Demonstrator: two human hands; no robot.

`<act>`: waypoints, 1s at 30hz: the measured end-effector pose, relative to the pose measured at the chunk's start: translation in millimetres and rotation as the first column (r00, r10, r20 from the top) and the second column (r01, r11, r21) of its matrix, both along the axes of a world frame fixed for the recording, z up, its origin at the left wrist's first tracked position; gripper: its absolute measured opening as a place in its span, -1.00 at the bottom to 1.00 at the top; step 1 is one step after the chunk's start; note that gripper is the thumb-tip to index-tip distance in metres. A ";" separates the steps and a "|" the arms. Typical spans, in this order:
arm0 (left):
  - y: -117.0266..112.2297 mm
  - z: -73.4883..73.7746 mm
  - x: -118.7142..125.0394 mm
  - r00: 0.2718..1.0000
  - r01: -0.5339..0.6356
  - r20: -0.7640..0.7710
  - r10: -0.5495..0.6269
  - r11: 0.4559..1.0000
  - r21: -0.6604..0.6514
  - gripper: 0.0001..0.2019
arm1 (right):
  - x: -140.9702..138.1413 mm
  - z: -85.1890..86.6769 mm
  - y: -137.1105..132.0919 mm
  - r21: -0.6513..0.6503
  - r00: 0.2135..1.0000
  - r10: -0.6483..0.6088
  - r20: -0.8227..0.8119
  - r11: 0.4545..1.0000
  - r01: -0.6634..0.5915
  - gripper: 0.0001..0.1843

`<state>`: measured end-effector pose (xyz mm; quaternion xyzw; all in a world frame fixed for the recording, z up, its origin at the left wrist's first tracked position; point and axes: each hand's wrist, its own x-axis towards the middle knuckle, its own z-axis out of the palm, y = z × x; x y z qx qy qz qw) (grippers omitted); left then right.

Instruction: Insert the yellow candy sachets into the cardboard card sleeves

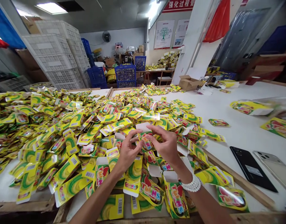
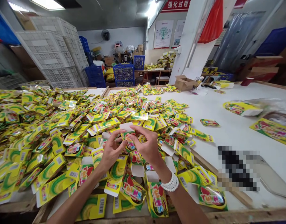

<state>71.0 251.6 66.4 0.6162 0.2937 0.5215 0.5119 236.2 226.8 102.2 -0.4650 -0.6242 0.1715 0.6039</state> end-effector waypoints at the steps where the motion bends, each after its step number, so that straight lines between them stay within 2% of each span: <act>1: -0.5 -0.5 -0.1 1.000 -0.001 -0.010 0.001 1.000 0.004 -0.65 | -0.6 0.6 -0.3 -0.003 1.000 0.004 -0.002 1.000 -0.004 -0.77; 3: -2.1 -1.6 0.0 0.999 -0.024 -0.029 0.024 0.999 0.029 -0.66 | -3.0 1.5 -1.4 -0.032 0.999 0.027 -0.047 0.999 -0.028 -0.70; 5: -4.4 -3.3 1.2 0.998 -0.059 -0.033 0.060 0.997 0.053 -0.59 | -7.0 1.5 -3.0 -0.068 0.986 0.061 -0.154 0.995 -0.072 -0.49; 7: -7.2 -6.3 3.5 0.995 -0.090 -0.042 0.092 0.994 0.059 -0.41 | -12.0 0.0 -4.6 -0.069 0.961 0.078 -0.264 0.993 -0.100 -0.28; 9: -9.9 -10.4 6.3 0.987 -0.128 -0.090 0.134 0.989 0.071 -0.25 | -16.2 -2.4 -5.6 -0.049 0.946 0.072 -0.317 0.995 -0.092 -0.20; 12: -13.4 -16.3 9.9 0.942 -0.230 -0.197 0.270 0.951 0.207 -0.24 | -18.3 -4.5 -5.0 -0.055 0.947 0.103 -0.304 0.991 -0.125 -0.23; 14: -15.9 -17.7 11.2 0.890 -0.287 -0.247 0.382 0.893 0.346 -0.29 | -16.9 -3.5 -4.3 -0.095 0.945 0.152 -0.291 0.978 -0.186 -0.30; 16: -18.7 -16.7 12.1 0.839 -0.307 -0.286 0.463 0.836 0.454 -0.26 | -15.3 -1.5 -4.3 -0.132 0.935 0.175 -0.307 0.966 -0.224 -0.38; 18: -21.1 -14.4 12.7 0.808 -0.298 -0.320 0.495 0.811 0.503 -0.15 | -15.4 0.3 -5.7 -0.147 0.933 0.164 -0.319 0.964 -0.220 -0.41; 20: -22.5 -12.5 13.0 0.797 -0.294 -0.337 0.502 0.808 0.510 -0.09 | -16.8 1.1 -7.8 -0.153 0.947 0.140 -0.289 0.970 -0.190 -0.45; 23: -22.3 -13.2 11.8 0.783 -0.322 -0.329 0.528 0.796 0.512 -0.13 | -15.8 1.8 -9.0 -0.164 0.957 0.147 -0.250 0.968 -0.191 -0.49; 26: -21.3 -17.4 9.6 0.786 -0.327 -0.322 0.527 0.797 0.508 -0.23 | -6.6 3.1 -4.8 -0.195 0.934 0.176 -0.312 0.950 -0.245 -0.47; 30: -20.8 -20.1 8.2 0.806 -0.299 -0.354 0.474 0.842 0.449 -0.27 | 7.2 4.0 4.6 -0.239 0.885 0.153 -0.439 0.930 -0.279 -0.59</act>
